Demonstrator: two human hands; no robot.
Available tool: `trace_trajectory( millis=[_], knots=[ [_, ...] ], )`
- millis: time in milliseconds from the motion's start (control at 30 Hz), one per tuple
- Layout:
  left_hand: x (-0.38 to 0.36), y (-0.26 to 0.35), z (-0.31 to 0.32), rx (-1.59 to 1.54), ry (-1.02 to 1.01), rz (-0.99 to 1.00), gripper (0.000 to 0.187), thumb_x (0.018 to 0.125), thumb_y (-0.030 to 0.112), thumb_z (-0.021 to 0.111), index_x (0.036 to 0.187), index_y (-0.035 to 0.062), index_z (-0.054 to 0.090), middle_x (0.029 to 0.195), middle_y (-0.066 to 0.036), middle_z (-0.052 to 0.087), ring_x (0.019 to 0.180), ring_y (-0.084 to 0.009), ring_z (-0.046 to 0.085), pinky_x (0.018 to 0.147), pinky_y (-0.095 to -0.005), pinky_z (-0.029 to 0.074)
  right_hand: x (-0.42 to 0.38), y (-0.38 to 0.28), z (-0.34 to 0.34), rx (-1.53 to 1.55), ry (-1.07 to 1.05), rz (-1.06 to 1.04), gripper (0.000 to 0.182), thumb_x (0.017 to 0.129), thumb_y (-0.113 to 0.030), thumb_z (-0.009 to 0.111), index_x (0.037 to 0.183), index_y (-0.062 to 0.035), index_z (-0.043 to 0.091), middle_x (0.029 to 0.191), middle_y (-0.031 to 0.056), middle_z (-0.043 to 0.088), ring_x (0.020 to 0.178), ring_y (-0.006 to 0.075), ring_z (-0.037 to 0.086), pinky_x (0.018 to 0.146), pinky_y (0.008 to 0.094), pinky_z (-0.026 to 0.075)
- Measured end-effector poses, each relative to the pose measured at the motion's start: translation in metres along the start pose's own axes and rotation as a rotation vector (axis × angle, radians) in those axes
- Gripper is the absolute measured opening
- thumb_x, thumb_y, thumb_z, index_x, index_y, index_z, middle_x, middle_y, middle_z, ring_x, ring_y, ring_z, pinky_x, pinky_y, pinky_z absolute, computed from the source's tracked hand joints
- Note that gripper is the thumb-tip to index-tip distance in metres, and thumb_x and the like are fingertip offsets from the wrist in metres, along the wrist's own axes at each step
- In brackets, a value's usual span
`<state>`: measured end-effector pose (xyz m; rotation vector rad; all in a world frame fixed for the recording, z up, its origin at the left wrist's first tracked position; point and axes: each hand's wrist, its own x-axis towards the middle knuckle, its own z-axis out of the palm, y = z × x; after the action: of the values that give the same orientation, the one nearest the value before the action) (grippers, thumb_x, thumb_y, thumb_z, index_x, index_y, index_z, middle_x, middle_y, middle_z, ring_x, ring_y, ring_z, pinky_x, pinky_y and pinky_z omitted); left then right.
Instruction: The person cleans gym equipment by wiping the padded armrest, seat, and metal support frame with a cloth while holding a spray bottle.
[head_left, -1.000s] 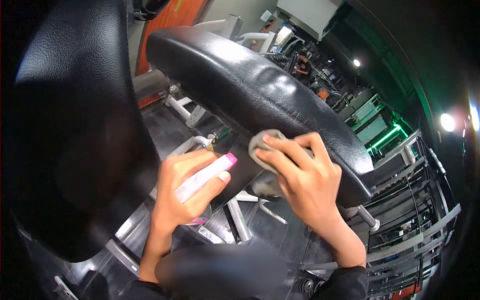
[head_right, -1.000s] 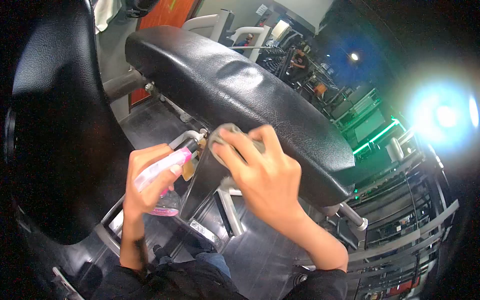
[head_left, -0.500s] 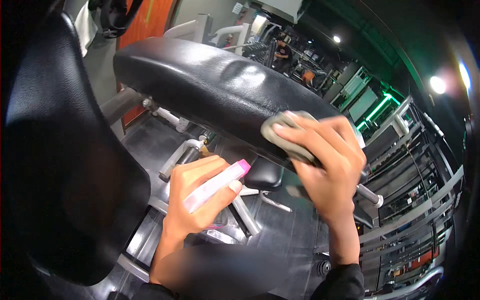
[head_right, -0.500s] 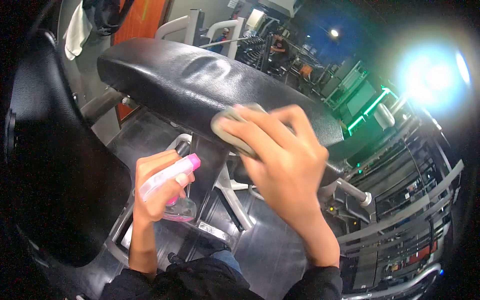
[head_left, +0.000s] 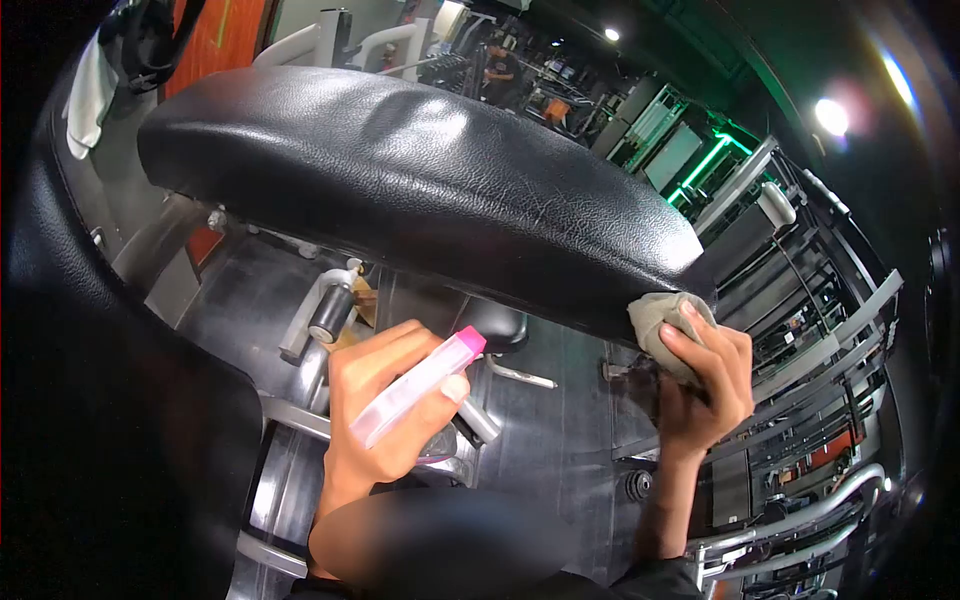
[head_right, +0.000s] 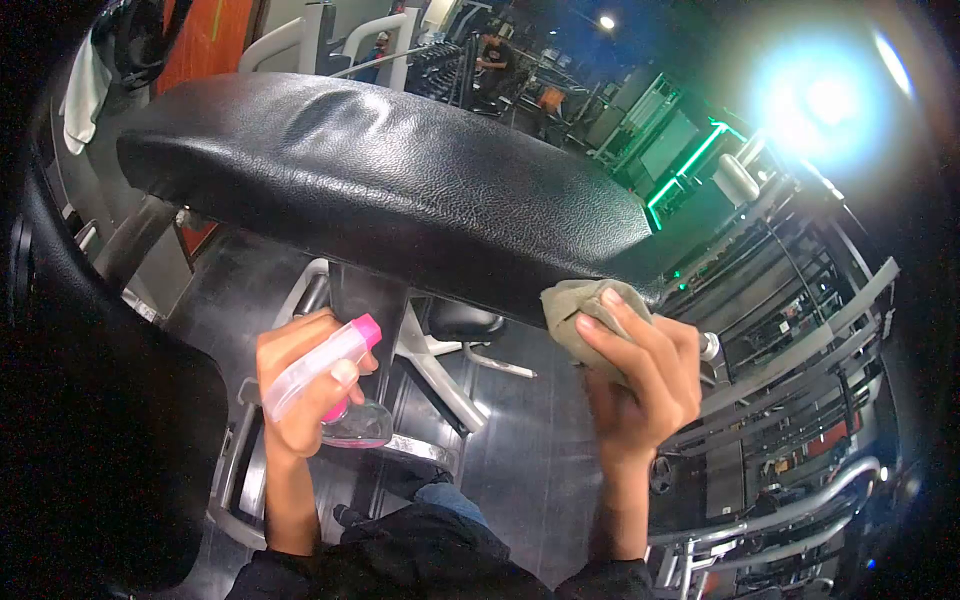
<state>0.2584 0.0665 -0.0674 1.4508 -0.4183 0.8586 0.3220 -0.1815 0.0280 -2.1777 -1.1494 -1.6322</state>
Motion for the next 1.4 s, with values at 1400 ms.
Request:
trace_trajectory(
  millis=[1400],
  knots=[
    [-0.004,0.013,0.047,-0.002,-0.115,-0.136,0.032,0.082,0.026,0.066,0.079,-0.0053,0.068,0.069,-0.012,0.065,0.058,-0.0227,0.06,0.053,-0.0314,0.043,-0.068,0.001,0.022,0.055,0.267,0.224,0.033,0.06,-0.004,0.079,0.089,-0.0172,0.082,0.107,0.0044,0.077,0.081,0.0222,0.063,0.075,0.0326,0.053]
  ],
)
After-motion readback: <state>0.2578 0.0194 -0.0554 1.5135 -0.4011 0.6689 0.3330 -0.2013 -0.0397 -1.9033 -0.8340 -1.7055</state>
